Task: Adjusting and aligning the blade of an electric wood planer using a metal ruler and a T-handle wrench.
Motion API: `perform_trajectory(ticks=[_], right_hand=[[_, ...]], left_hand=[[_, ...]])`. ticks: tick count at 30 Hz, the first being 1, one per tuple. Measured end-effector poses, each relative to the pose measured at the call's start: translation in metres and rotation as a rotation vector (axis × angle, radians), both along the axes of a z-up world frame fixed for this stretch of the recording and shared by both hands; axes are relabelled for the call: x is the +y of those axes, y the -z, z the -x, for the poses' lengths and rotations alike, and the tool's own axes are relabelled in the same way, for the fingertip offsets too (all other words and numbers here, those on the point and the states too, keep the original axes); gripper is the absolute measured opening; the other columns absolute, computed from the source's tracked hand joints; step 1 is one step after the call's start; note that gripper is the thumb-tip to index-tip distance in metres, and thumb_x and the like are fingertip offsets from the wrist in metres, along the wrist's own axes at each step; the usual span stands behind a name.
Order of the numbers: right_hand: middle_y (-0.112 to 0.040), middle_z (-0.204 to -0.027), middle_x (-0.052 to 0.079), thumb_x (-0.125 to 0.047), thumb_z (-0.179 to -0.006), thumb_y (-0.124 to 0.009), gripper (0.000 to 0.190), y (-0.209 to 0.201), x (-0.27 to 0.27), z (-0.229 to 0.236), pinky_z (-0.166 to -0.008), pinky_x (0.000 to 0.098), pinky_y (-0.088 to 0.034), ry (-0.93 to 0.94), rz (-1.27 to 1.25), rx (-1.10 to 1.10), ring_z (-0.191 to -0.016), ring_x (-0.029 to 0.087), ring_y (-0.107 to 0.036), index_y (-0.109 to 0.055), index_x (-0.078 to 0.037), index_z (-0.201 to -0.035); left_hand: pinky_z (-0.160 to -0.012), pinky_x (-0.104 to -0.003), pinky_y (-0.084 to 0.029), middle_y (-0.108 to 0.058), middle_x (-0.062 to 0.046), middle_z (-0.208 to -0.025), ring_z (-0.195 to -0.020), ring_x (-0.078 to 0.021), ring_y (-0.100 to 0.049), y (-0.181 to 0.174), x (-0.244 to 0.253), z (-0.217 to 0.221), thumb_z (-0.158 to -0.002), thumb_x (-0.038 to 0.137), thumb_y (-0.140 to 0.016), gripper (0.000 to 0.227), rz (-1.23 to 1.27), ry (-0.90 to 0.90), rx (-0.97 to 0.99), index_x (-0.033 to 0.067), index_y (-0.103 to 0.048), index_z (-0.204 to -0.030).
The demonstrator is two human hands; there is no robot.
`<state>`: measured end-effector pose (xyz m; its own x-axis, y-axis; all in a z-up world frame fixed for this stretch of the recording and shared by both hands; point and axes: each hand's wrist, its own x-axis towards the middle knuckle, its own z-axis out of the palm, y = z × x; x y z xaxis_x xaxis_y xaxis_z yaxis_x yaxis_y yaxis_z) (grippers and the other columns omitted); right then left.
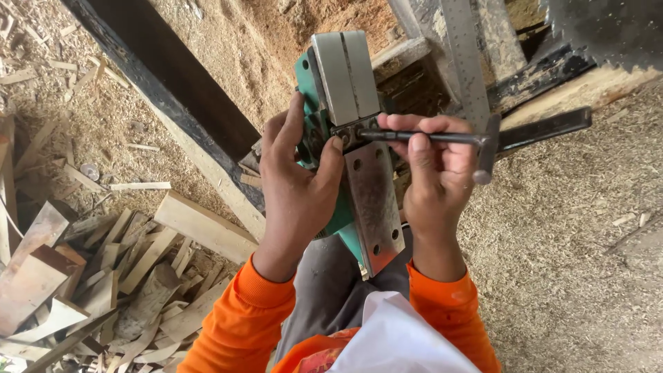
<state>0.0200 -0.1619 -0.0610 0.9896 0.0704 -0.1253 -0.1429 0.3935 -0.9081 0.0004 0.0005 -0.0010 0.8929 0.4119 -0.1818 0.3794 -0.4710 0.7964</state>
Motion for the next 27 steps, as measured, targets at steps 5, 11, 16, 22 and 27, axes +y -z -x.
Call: perform_trajectory(ticks=[5,11,16,22,27], right_hand=[[-0.068,-0.132,0.021,-0.004,-0.117,-0.056,0.021,-0.002,0.004,0.005,-0.103,0.0327,-0.062,-0.035,0.055,-0.008,-0.124,0.025,-0.07,-0.047,-0.002,-0.136],[-0.076,-0.114,0.02,-0.003,-0.115,-0.063,0.014,0.001,0.015,0.004,-0.084,0.0265,-0.065,0.079,0.402,-0.139,-0.102,0.022,-0.077,-0.057,0.0,-0.126],[-0.076,-0.115,0.023,-0.003,-0.11,-0.062,0.013,-0.016,0.011,-0.001,-0.074,0.0238,-0.052,0.025,0.388,-0.046,-0.088,0.02,-0.064,-0.055,0.001,-0.12],[-0.072,-0.123,0.023,-0.003,-0.118,-0.054,0.011,-0.017,0.014,0.003,-0.097,0.0316,-0.064,-0.034,0.091,-0.035,-0.115,0.025,-0.074,-0.049,-0.002,-0.128],[-0.07,-0.127,0.023,-0.002,-0.116,-0.053,0.016,-0.024,0.019,-0.001,-0.101,0.0345,-0.064,-0.055,0.015,0.001,-0.118,0.026,-0.072,-0.049,-0.002,-0.131]], left_hand=[[-0.103,-0.036,-0.052,-0.059,-0.016,-0.129,-0.118,-0.0253,-0.063,0.001,0.0,0.003,-0.096,0.01,-0.071,0.062,-0.031,0.01,-0.012,-0.0055,-0.049,-0.153],[-0.102,-0.036,-0.053,-0.059,-0.017,-0.13,-0.119,-0.0252,-0.063,-0.001,0.0,0.002,-0.096,0.011,-0.071,0.064,-0.017,0.003,0.0,-0.0068,-0.048,-0.153],[-0.097,-0.035,-0.055,-0.059,-0.016,-0.127,-0.113,-0.0234,-0.064,0.0,-0.001,0.001,-0.096,0.011,-0.07,0.064,0.048,-0.023,0.014,-0.0054,-0.047,-0.153],[-0.096,-0.035,-0.055,-0.059,-0.015,-0.127,-0.112,-0.0229,-0.064,-0.001,-0.001,0.003,-0.097,0.01,-0.072,0.065,0.036,-0.014,0.003,-0.0035,-0.047,-0.155],[-0.093,-0.034,-0.056,-0.057,-0.016,-0.13,-0.115,-0.0236,-0.063,-0.002,0.0,0.003,-0.096,0.011,-0.071,0.065,0.067,-0.038,-0.011,-0.003,-0.046,-0.154]])
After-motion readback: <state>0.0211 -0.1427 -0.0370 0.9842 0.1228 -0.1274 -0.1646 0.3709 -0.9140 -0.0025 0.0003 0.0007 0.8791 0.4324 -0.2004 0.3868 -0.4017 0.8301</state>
